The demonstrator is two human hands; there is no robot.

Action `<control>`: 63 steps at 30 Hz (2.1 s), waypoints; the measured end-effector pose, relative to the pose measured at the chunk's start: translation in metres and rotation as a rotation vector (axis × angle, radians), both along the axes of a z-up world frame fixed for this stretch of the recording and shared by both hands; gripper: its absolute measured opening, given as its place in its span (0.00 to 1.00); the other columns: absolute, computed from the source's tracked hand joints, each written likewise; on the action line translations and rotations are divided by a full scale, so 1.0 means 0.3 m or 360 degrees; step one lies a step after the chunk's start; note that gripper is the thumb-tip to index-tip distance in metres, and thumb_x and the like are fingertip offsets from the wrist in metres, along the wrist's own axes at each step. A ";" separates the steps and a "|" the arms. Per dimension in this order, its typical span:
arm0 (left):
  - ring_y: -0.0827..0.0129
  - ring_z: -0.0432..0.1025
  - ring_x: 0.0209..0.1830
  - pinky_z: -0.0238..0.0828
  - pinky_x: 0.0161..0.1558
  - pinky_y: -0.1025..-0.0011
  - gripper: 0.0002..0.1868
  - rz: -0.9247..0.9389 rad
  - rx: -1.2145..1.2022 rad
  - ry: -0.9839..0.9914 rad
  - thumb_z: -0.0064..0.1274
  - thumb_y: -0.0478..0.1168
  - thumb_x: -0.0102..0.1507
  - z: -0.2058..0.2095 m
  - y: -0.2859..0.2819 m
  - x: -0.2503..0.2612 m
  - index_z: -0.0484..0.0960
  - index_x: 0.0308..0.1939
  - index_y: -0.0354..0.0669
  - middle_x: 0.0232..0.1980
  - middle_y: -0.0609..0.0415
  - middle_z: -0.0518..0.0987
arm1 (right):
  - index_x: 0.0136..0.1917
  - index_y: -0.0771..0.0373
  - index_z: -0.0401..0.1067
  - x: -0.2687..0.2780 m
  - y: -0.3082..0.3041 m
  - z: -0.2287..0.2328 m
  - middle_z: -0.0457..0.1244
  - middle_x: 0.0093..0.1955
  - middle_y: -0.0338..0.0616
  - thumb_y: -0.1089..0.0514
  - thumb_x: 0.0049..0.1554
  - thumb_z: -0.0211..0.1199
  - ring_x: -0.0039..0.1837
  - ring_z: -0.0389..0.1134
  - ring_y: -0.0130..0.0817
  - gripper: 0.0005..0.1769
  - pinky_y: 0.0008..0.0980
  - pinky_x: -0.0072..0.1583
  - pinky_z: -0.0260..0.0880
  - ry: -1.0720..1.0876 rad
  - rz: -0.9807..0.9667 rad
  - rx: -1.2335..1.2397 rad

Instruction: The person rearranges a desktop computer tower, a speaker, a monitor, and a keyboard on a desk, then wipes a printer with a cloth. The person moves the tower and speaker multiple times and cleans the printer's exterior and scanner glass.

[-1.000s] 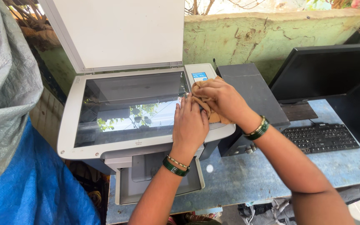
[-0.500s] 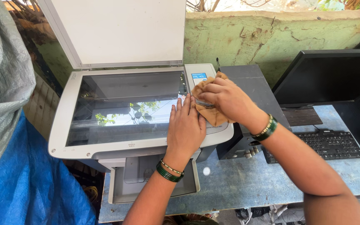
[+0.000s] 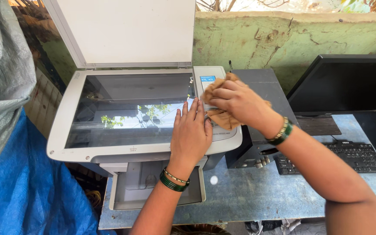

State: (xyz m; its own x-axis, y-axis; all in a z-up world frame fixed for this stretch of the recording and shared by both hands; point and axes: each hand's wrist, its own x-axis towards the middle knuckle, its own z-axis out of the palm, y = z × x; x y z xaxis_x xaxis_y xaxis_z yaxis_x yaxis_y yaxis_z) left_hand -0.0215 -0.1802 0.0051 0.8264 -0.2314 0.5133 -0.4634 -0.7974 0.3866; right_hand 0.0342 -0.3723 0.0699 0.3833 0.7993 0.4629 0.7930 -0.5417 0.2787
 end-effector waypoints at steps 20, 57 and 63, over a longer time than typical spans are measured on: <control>0.47 0.61 0.73 0.51 0.71 0.48 0.29 0.0033 0.0008 0.0017 0.40 0.45 0.68 -0.006 -0.006 -0.005 0.68 0.70 0.32 0.74 0.41 0.67 | 0.52 0.56 0.79 0.029 -0.039 0.009 0.66 0.52 0.37 0.61 0.47 0.64 0.57 0.65 0.38 0.18 0.39 0.68 0.63 0.0178 0.0123 0.0032; 0.53 0.67 0.70 0.54 0.72 0.53 0.24 0.0076 0.0006 -0.0065 0.40 0.40 0.69 -0.010 -0.007 -0.031 0.73 0.66 0.32 0.69 0.43 0.75 | 0.60 0.63 0.73 -0.273 0.109 -0.143 0.65 0.62 0.48 0.66 0.53 0.66 0.69 0.64 0.52 0.21 0.50 0.72 0.60 0.0266 -0.0369 0.1064; 0.49 0.65 0.72 0.57 0.72 0.52 0.26 -0.0098 -0.0297 -0.0102 0.37 0.45 0.73 0.013 0.002 -0.045 0.70 0.70 0.32 0.73 0.41 0.71 | 0.67 0.69 0.68 -0.413 0.136 -0.172 0.64 0.67 0.56 0.59 0.64 0.57 0.71 0.62 0.56 0.20 0.49 0.72 0.60 0.0294 -0.0423 0.1078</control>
